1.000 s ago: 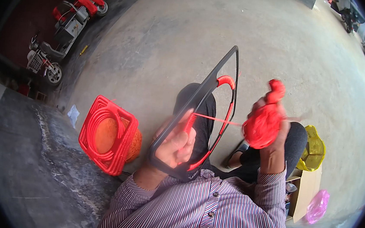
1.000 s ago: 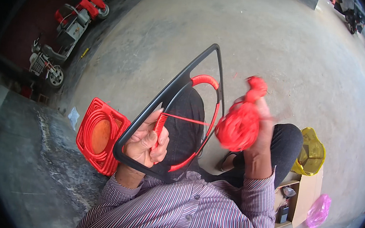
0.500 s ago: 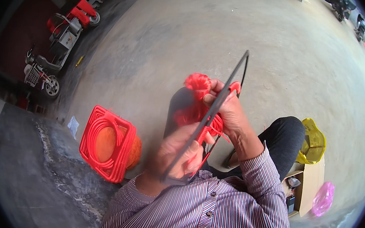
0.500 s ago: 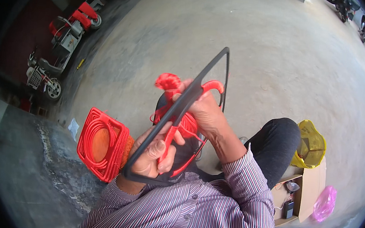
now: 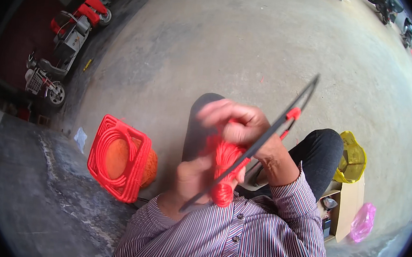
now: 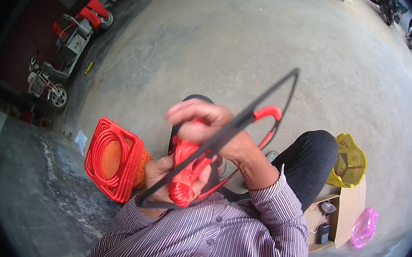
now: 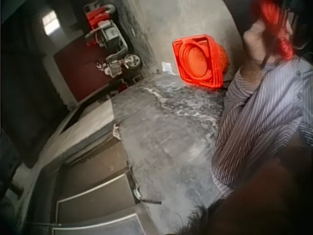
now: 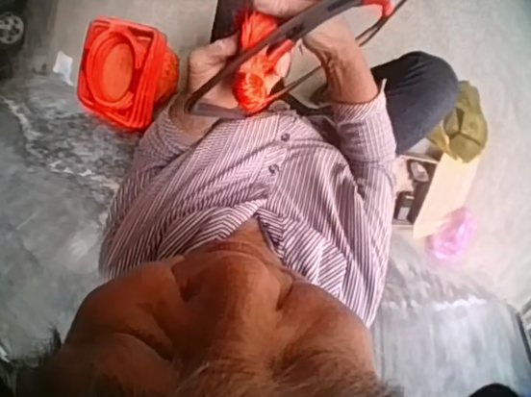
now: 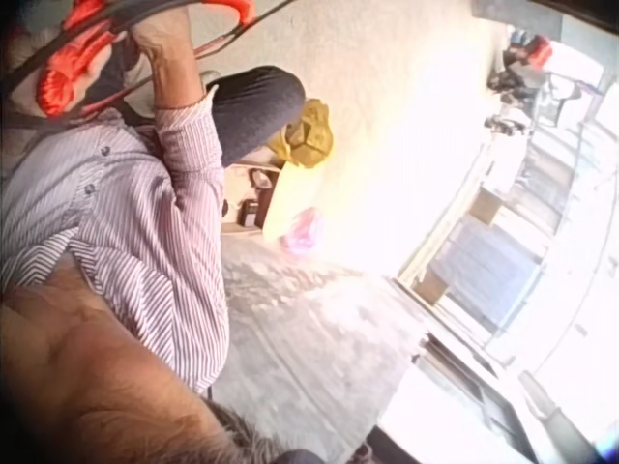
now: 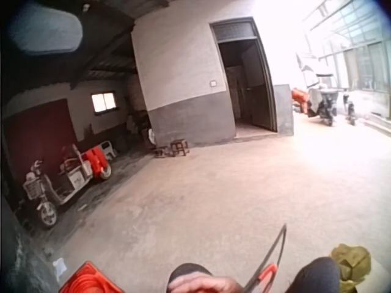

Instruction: Winding a long red cord or plastic string onto a black frame holder.

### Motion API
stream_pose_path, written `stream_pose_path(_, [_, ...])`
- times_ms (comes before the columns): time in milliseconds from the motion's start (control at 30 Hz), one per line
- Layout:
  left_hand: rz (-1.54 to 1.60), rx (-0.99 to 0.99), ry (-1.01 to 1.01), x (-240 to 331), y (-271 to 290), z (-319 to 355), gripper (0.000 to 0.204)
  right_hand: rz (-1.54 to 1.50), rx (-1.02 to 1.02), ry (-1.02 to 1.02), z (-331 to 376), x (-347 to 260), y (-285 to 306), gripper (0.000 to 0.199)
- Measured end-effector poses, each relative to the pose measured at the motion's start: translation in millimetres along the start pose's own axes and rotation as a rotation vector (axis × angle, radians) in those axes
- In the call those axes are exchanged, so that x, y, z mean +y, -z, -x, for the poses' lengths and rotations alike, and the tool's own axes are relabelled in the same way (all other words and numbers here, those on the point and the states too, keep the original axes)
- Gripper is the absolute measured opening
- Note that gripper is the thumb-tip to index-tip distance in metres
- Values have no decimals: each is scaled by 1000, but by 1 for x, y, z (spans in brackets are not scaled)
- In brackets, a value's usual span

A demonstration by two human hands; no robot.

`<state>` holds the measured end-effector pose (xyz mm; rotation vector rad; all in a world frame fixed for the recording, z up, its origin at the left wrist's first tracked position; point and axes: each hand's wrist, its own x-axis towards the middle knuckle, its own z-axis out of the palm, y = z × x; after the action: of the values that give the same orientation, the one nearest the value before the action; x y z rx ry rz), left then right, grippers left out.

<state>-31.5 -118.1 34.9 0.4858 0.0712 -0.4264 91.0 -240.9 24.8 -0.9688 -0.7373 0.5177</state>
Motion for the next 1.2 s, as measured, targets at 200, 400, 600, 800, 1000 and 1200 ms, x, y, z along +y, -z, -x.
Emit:
stream_pose_path(200, [-214,218,-291,15,5,15,61,-423,40,-287,61,19,2,59])
stream_pose_path(400, [-443,280,-314,13,0,10,49,-442,344,-203,67,21,-31,42])
stream_pose_path(600, [-476,165,-286,15,6,16,55,-358,293,250,47,0,-11,35])
stream_pose_path(800, [-499,137,-135,20,-14,6,59,-755,260,208,39,-5,13,31])
stream_pose_path(1000, [-281,114,-117,21,0,6,59,-303,68,373,44,-22,8,41])
stream_pose_path(1200, [-113,-237,-52,30,13,0,57,-795,371,370,54,-18,50,37])
